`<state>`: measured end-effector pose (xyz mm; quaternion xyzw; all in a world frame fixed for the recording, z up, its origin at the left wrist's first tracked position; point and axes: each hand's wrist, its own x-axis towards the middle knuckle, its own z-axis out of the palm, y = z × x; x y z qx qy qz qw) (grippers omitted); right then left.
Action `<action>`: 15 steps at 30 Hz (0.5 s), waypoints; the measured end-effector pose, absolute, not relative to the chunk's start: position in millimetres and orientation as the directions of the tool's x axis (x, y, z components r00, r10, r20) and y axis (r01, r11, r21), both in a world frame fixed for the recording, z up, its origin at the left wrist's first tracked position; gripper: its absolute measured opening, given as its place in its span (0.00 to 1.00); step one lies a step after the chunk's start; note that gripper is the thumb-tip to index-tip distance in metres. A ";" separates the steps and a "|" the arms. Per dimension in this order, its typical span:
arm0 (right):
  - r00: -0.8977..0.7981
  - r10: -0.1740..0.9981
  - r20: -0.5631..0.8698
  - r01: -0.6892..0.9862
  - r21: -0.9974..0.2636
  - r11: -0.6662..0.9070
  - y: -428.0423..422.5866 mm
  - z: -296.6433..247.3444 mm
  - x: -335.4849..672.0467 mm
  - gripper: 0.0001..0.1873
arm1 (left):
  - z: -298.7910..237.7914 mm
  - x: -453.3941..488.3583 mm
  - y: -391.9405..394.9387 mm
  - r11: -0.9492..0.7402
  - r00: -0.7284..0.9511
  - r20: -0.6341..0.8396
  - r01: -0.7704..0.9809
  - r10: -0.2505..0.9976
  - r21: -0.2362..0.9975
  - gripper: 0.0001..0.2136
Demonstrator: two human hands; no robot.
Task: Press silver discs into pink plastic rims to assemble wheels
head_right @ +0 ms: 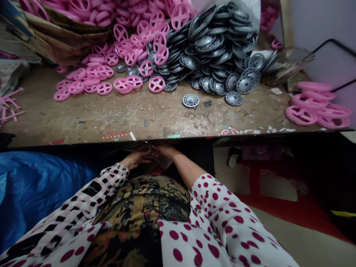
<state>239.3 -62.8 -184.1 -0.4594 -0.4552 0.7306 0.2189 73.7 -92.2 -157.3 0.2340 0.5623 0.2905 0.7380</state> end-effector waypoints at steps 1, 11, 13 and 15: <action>-0.486 0.740 -0.465 0.097 -0.871 -0.482 -63.1 -183.4 239.3 0.09 | -156.0 73.8 -96.2 0.707 0.209 -0.676 -0.173 0.706 0.685 0.18; -0.415 0.857 -0.307 0.250 -0.943 -0.217 -67.7 -184.9 232.5 0.09 | -168.6 81.4 -96.1 0.564 0.071 -0.559 -0.084 0.826 0.822 0.12; -0.413 0.866 -0.282 0.292 -0.942 -0.168 -68.3 -183.7 234.9 0.08 | -170.9 80.7 -96.9 0.555 0.055 -0.553 -0.039 0.831 0.831 0.11; -0.416 0.870 -0.266 0.318 -0.939 -0.134 -68.0 -182.3 237.3 0.06 | -172.8 79.6 -96.9 0.545 0.040 -0.545 0.012 0.838 0.839 0.11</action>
